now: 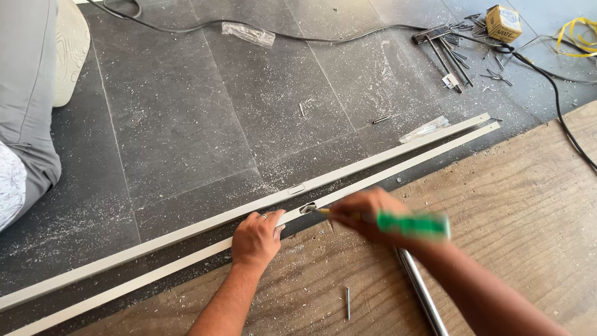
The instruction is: The person uses a hammer and a screwdriver to secure a metal profile to a window frame on the floor. They then use an angle grinder to cut a long metal strip.
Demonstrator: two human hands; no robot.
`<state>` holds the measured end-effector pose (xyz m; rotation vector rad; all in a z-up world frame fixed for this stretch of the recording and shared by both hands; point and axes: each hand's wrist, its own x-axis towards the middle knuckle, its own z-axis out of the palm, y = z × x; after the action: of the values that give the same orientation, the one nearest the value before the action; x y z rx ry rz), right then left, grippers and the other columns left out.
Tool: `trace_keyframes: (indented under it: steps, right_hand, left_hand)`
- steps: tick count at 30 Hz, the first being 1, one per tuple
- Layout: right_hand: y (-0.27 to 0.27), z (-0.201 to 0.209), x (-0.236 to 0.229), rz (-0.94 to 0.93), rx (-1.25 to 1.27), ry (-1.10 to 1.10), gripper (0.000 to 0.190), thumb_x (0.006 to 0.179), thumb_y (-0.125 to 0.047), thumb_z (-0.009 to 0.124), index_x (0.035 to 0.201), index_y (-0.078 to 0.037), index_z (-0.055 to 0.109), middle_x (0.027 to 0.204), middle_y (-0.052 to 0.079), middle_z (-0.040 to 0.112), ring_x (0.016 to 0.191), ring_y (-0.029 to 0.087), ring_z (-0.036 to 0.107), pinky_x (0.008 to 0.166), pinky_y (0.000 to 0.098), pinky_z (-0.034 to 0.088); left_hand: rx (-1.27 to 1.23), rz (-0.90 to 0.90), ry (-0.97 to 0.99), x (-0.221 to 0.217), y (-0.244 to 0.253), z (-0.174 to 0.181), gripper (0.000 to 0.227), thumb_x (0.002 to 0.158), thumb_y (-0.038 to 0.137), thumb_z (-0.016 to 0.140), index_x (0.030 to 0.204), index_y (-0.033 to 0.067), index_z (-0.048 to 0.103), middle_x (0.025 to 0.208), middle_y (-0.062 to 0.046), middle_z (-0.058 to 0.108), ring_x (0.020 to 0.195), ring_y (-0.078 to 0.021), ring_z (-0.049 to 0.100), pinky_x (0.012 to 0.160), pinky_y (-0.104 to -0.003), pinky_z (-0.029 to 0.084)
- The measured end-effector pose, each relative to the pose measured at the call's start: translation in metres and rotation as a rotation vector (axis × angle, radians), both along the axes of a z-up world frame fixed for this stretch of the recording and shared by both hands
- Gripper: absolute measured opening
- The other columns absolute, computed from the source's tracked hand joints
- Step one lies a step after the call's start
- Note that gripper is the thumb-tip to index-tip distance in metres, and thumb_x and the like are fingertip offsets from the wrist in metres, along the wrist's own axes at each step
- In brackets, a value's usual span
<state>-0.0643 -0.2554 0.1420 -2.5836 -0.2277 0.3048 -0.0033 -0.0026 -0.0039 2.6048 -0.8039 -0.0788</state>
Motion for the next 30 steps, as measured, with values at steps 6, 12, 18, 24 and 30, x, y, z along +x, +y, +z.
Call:
trace_keyframes:
  steps: [6, 12, 18, 24, 30]
  right_hand:
    - [0.017, -0.05, -0.072, 0.235, -0.157, -0.48, 0.023, 0.097, -0.019, 0.068, 0.118, -0.01, 0.072, 0.129, 0.007, 0.071, 0.11, 0.027, 0.077, 0.076, 0.0264, 0.063]
    - [0.044, -0.047, -0.101, 0.045, -0.026, -0.39, 0.024, 0.093, -0.017, 0.072, 0.116, -0.008, 0.073, 0.135, 0.018, 0.066, 0.1, 0.025, 0.077, 0.074, 0.0295, 0.064]
    - [0.002, -0.013, -0.043, -0.414, 0.22, -0.179, 0.017, 0.092, -0.02, 0.069, 0.103, -0.011, 0.079, 0.098, 0.008, 0.083, 0.076, 0.015, 0.082, 0.062, 0.0274, 0.066]
    - [-0.003, 0.015, -0.017, -0.389, 0.371, -0.204, 0.016, 0.097, -0.017, 0.068, 0.097, -0.004, 0.078, 0.083, 0.008, 0.081, 0.072, 0.013, 0.077, 0.066, 0.027, 0.064]
    - [0.001, 0.014, -0.002, -0.217, 0.072, -0.144, 0.022, 0.093, -0.024, 0.071, 0.086, -0.005, 0.079, 0.068, 0.009, 0.073, 0.052, 0.018, 0.066, 0.049, 0.0306, 0.054]
  left_hand:
    - [-0.008, -0.008, -0.006, -0.001, -0.001, -0.014, 0.038, 0.085, 0.026, 0.082, 0.122, 0.0202, 0.072, 0.086, -0.002, 0.078, 0.071, -0.0176, 0.068, 0.065, -0.034, 0.059]
    - [-0.065, -0.013, -0.151, -0.006, 0.0, -0.016, 0.042, 0.082, 0.014, 0.08, 0.123, 0.0199, 0.073, 0.088, -0.002, 0.079, 0.072, -0.0164, 0.069, 0.069, -0.033, 0.06]
    - [0.03, -0.022, 0.016, 0.002, -0.001, 0.002, 0.04, 0.084, 0.021, 0.08, 0.122, 0.0183, 0.071, 0.102, -0.001, 0.076, 0.085, -0.017, 0.069, 0.076, -0.034, 0.06]
    - [-0.012, 0.003, 0.039, 0.001, -0.001, 0.016, 0.04, 0.081, 0.023, 0.082, 0.12, 0.018, 0.072, 0.1, 0.002, 0.075, 0.089, -0.0187, 0.068, 0.081, -0.035, 0.058]
    - [0.031, -0.021, 0.015, 0.002, -0.001, 0.005, 0.039, 0.083, 0.024, 0.081, 0.12, 0.0173, 0.072, 0.098, 0.001, 0.076, 0.082, -0.0155, 0.068, 0.073, -0.031, 0.06]
